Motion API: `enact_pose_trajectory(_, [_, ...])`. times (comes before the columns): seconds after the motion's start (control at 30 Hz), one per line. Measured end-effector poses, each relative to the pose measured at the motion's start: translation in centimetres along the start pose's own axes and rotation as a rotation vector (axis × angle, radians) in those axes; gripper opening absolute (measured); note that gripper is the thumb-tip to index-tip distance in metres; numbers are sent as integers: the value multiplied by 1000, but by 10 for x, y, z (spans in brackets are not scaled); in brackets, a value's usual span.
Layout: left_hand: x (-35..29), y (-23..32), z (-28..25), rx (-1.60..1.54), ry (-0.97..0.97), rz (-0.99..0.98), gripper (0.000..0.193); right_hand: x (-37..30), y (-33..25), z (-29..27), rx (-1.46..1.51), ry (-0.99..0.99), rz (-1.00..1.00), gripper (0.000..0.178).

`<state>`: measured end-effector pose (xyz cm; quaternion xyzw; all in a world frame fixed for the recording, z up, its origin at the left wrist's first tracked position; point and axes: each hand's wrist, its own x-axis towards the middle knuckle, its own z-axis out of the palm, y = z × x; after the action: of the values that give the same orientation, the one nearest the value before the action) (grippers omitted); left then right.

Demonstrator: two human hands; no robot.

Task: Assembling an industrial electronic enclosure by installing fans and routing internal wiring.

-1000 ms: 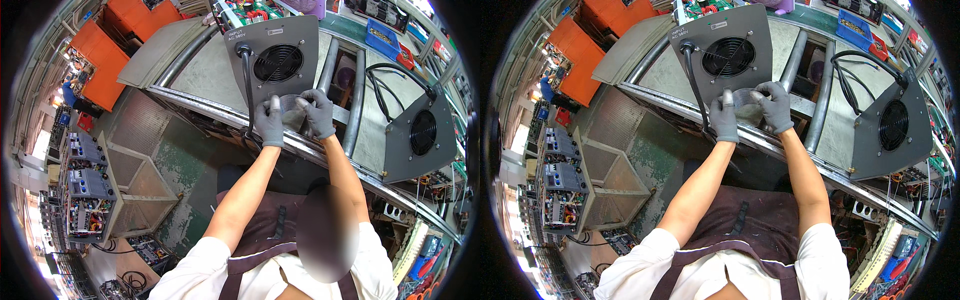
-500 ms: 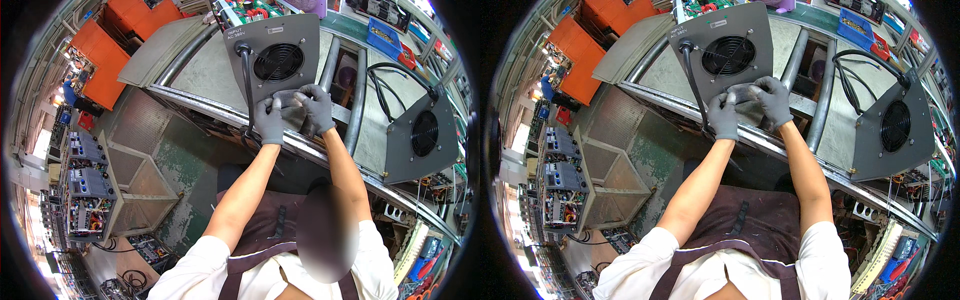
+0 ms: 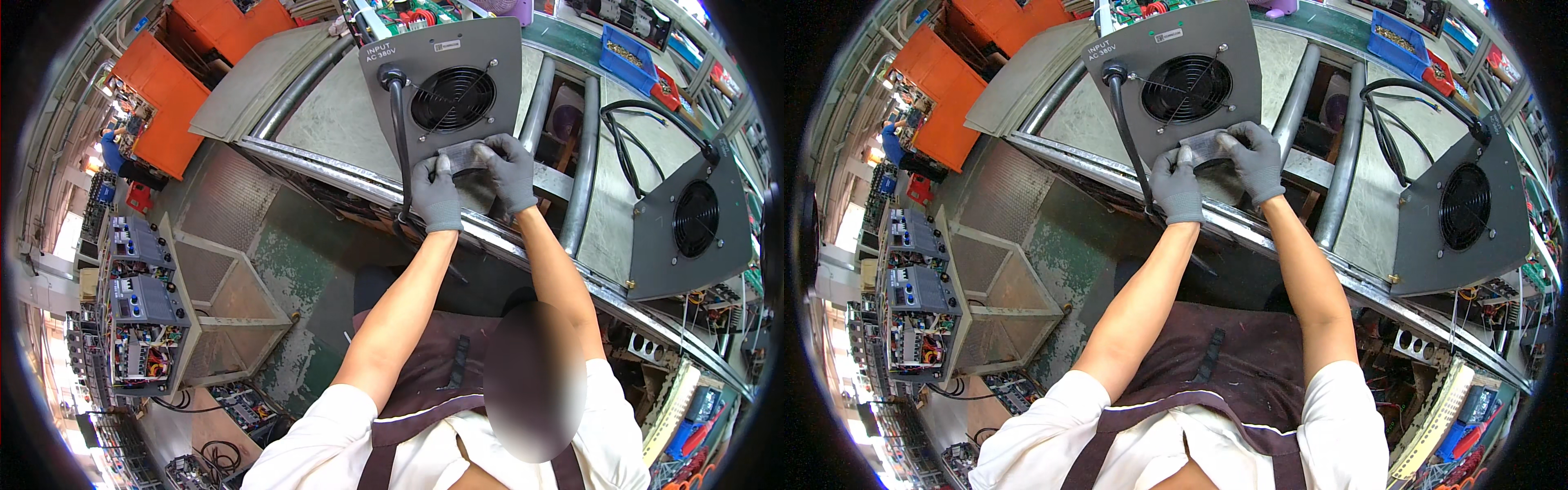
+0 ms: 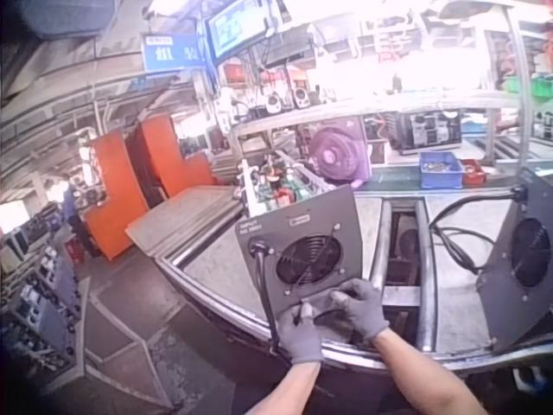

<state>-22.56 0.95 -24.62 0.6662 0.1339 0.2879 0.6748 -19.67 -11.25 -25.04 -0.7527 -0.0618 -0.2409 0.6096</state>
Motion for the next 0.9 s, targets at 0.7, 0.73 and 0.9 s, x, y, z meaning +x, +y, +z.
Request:
enact_pose_trajectory(0.7, [0,-1,4,44,17,-44,19,0,2,7,-26,56,9,21])
enact_pose_trajectory(0.73, [1,-2,4,42,19,-43,19,0,3,8,-26,56,6,21])
enact_pose_trajectory(0.9, [1,0,4,13,24,-84,20,-1,-2,9,-27,76,-2,22])
